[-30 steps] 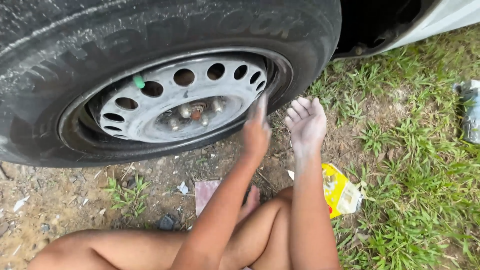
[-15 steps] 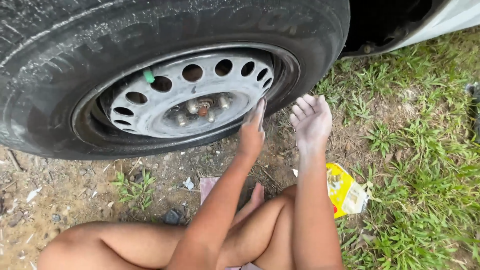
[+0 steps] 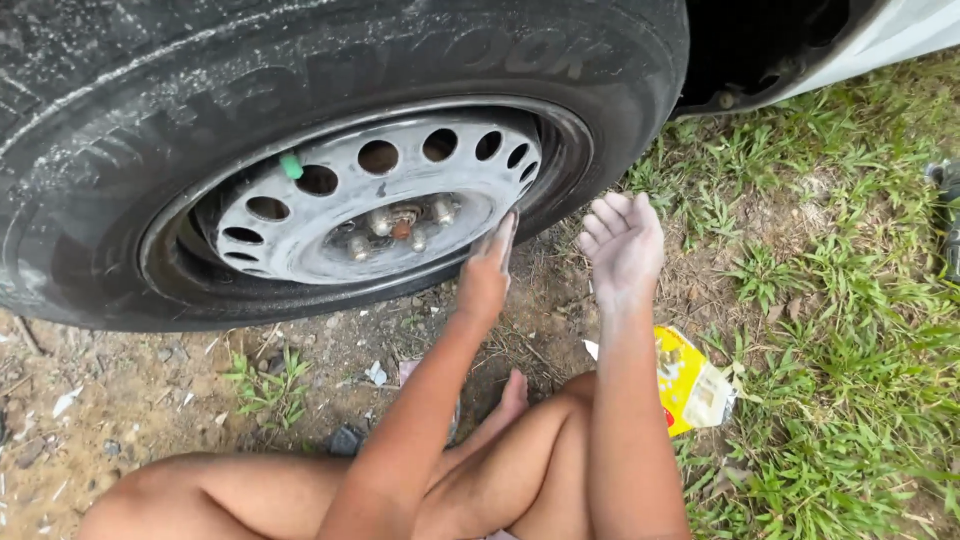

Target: Sanding the metal rim of a car wheel using sandpaper to prepare the surface.

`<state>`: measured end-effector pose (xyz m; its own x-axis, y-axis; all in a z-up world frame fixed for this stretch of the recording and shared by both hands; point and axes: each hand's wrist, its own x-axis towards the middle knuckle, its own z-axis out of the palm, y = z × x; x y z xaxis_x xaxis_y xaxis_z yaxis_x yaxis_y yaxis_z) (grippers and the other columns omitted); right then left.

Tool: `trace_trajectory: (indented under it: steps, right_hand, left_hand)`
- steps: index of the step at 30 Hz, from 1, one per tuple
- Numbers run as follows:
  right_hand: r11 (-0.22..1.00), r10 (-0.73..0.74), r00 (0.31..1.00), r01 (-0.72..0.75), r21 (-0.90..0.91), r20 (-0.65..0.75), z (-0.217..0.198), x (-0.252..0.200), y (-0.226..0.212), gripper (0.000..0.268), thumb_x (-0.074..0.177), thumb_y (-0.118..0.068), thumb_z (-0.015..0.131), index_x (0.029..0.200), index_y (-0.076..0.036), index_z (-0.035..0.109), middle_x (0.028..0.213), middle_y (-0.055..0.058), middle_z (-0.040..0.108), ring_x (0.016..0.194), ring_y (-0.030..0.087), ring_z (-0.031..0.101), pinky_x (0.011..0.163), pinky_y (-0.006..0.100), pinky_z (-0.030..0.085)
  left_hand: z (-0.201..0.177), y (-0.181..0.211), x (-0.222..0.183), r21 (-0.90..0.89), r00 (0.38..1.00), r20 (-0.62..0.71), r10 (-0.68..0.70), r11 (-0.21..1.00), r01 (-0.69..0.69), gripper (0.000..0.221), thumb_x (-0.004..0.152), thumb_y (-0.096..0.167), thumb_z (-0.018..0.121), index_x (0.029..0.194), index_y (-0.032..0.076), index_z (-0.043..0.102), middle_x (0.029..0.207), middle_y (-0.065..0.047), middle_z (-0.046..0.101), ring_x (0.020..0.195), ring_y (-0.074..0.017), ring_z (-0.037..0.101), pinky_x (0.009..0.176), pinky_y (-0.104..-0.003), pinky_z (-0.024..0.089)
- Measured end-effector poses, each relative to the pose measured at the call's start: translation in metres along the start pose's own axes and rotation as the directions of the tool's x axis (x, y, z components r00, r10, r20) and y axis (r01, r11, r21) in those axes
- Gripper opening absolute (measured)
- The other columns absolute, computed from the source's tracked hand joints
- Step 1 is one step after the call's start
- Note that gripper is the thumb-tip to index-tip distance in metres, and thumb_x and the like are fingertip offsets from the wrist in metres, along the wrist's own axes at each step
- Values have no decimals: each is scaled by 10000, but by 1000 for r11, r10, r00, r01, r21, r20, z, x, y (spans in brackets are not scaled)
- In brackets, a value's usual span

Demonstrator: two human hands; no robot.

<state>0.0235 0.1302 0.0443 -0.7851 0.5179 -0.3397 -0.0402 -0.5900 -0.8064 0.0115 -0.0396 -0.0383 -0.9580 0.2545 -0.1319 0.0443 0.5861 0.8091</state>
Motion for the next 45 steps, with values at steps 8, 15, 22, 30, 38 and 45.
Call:
trace_trajectory:
  steps: [8, 15, 22, 30, 38, 45]
  right_hand:
    - [998, -6, 999, 8, -64, 32, 4, -4, -4, 345, 1006, -456, 482, 1029, -147, 632, 937, 33, 711, 789, 172, 676, 756, 328, 545]
    - [999, -13, 999, 14, -32, 30, 1, -4, -2, 339, 991, -465, 511, 996, -152, 642, 906, 17, 726, 755, 148, 701, 722, 313, 565]
    - [987, 40, 999, -36, -159, 22, 13, -12, 14, 346, 1005, -460, 485, 1007, -148, 635, 909, -9, 715, 765, 123, 687, 722, 292, 553]
    - [993, 17, 1000, -15, -119, 18, 17, -17, 5, 371, 979, -493, 515, 987, -153, 665, 934, 12, 758, 756, 127, 715, 697, 287, 564]
    - [989, 12, 999, -5, -146, 49, 7, -8, 19, 367, 1009, -478, 510, 973, -152, 673, 927, 43, 764, 755, 156, 707, 701, 307, 549]
    - [988, 37, 998, -29, -153, 52, 22, -22, 9, 349, 985, -484, 527, 996, -161, 659, 957, 10, 759, 780, 128, 713, 707, 287, 559]
  left_hand:
    - [5, 77, 13, -265, 988, -136, 67, 959, -101, 818, 960, -135, 518, 1618, 298, 297, 1634, -153, 390, 944, -278, 716, 753, -290, 653]
    - [11, -27, 14, 192, 991, -37, 128, 974, -118, 869, 895, -110, 624, 1626, 211, 282, 1497, -243, 511, 1225, -461, 616, 954, -539, 624]
    - [11, 51, 6, -134, 986, -126, 107, 983, -123, 925, 869, -173, 596, 1642, 165, 218, 1632, -254, 345, 1155, -387, 667, 908, -396, 635]
    - [36, -75, 31, 282, 989, -64, 131, 953, -108, 735, 860, -137, 639, 1529, 110, 460, 1394, -212, 610, 1113, -367, 700, 910, -449, 646]
    - [-2, 18, -3, 256, 955, -129, 267, 939, -228, 934, 804, -175, 667, 1607, 116, 288, 1452, -307, 509, 1157, -447, 671, 903, -465, 656]
    - [9, -86, 27, 376, 992, 23, 122, 919, -122, 744, 810, -85, 739, 1494, 24, 467, 1383, -273, 585, 1176, -413, 659, 978, -544, 620]
